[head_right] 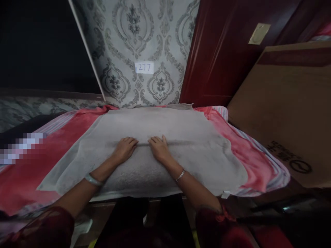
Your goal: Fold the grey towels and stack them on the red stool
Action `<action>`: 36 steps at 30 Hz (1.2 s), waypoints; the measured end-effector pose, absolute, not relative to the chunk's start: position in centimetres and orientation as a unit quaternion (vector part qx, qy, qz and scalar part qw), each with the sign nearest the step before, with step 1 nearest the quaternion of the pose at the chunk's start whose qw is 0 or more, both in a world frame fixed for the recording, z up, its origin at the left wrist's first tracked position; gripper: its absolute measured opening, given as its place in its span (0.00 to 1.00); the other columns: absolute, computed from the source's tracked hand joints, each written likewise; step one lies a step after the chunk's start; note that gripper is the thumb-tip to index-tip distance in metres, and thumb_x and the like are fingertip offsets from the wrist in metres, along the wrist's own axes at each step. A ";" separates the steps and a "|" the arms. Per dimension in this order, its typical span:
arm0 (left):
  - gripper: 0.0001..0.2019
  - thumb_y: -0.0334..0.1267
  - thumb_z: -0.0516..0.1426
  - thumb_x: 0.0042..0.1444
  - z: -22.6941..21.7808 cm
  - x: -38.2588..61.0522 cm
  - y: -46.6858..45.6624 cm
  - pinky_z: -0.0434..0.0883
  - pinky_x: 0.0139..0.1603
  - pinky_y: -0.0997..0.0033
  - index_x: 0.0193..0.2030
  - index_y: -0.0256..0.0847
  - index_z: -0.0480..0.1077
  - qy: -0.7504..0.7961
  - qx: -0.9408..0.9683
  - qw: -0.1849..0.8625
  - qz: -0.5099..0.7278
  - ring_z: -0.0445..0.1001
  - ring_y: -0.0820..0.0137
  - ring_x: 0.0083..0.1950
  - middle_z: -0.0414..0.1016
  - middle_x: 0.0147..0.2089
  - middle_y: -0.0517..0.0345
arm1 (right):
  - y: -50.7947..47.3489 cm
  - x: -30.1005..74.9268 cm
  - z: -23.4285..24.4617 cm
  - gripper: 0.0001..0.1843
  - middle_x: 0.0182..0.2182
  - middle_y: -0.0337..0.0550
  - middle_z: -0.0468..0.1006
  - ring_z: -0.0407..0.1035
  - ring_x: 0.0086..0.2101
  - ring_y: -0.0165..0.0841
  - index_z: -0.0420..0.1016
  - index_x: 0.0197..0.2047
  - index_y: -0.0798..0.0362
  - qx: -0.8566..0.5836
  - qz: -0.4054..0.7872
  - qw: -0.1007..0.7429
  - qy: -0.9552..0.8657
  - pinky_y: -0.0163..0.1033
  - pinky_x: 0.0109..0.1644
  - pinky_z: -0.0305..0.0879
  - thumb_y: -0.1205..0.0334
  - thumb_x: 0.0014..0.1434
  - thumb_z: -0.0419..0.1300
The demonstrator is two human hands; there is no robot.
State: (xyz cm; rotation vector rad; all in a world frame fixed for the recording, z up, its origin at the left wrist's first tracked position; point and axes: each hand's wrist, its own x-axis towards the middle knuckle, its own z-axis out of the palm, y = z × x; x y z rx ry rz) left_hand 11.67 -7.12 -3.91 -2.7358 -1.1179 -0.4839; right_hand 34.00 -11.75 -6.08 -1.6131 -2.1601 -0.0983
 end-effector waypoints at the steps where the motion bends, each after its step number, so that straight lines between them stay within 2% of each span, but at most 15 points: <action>1: 0.14 0.33 0.52 0.65 -4.1 11.5 -6.9 0.70 0.53 0.53 0.53 0.38 0.75 -0.375 -0.908 0.071 -0.170 0.73 0.55 0.54 0.77 0.51 0.43 | -11.7 34.5 -6.0 0.23 0.62 0.51 0.73 0.64 0.63 0.41 0.74 0.62 0.49 -0.584 -0.036 0.217 -0.781 0.64 0.72 0.41 0.71 0.68 0.50; 8: 0.16 0.37 0.51 0.64 -4.2 11.0 -5.4 0.71 0.51 0.51 0.50 0.40 0.77 -0.368 -0.904 0.047 -0.212 0.73 0.52 0.52 0.77 0.49 0.42 | -12.2 41.1 -5.6 0.22 0.63 0.48 0.73 0.63 0.64 0.39 0.75 0.61 0.45 -0.636 -0.044 0.179 -0.749 0.62 0.72 0.44 0.69 0.71 0.50; 16: 0.17 0.42 0.51 0.61 -4.0 10.8 -5.2 0.71 0.51 0.48 0.49 0.42 0.78 -0.391 -0.893 0.040 -0.219 0.73 0.50 0.52 0.78 0.50 0.41 | -15.4 54.0 -6.6 0.22 0.61 0.50 0.75 0.67 0.61 0.41 0.77 0.59 0.46 -0.746 -0.096 0.159 -0.640 0.65 0.68 0.48 0.68 0.69 0.49; 20: 0.18 0.43 0.51 0.62 -4.0 10.9 -5.5 0.71 0.53 0.48 0.50 0.41 0.78 -0.400 -0.888 0.055 -0.218 0.73 0.49 0.54 0.77 0.51 0.40 | -18.0 59.3 -6.7 0.23 0.60 0.54 0.76 0.66 0.61 0.45 0.76 0.60 0.50 -0.788 -0.112 0.155 -0.585 0.69 0.67 0.48 0.68 0.68 0.48; 24: 0.20 0.43 0.49 0.63 -3.8 10.2 -5.6 0.70 0.54 0.46 0.52 0.40 0.78 -0.423 -0.882 0.072 -0.196 0.73 0.48 0.56 0.77 0.54 0.39 | -19.5 61.9 -6.9 0.25 0.64 0.53 0.72 0.61 0.64 0.50 0.74 0.63 0.48 -0.832 -0.122 0.147 -0.521 0.74 0.64 0.49 0.66 0.68 0.47; 28: 0.21 0.44 0.49 0.62 -3.4 6.3 -4.5 0.69 0.55 0.45 0.55 0.44 0.77 -0.441 -0.880 0.076 -0.162 0.73 0.48 0.58 0.77 0.57 0.41 | -19.9 63.3 -7.3 0.27 0.67 0.52 0.68 0.60 0.65 0.50 0.70 0.67 0.46 -0.854 -0.113 0.148 -0.485 0.69 0.63 0.57 0.64 0.70 0.45; 31: 0.22 0.44 0.48 0.63 -3.3 1.9 -3.6 0.69 0.55 0.44 0.54 0.44 0.77 -0.472 -0.863 0.087 -0.159 0.73 0.47 0.59 0.77 0.58 0.41 | -20.2 64.1 -7.6 0.28 0.62 0.57 0.72 0.66 0.60 0.49 0.71 0.67 0.51 -0.866 -0.104 0.164 -0.461 0.63 0.61 0.62 0.64 0.69 0.44; 36: 0.22 0.44 0.47 0.63 -3.5 -1.7 -3.6 0.69 0.56 0.43 0.52 0.40 0.78 -0.533 -0.818 0.110 -0.187 0.73 0.46 0.57 0.78 0.55 0.38 | -20.6 64.6 -8.2 0.27 0.57 0.61 0.76 0.68 0.56 0.50 0.74 0.63 0.56 -0.866 -0.139 0.198 -0.439 0.62 0.61 0.61 0.64 0.67 0.45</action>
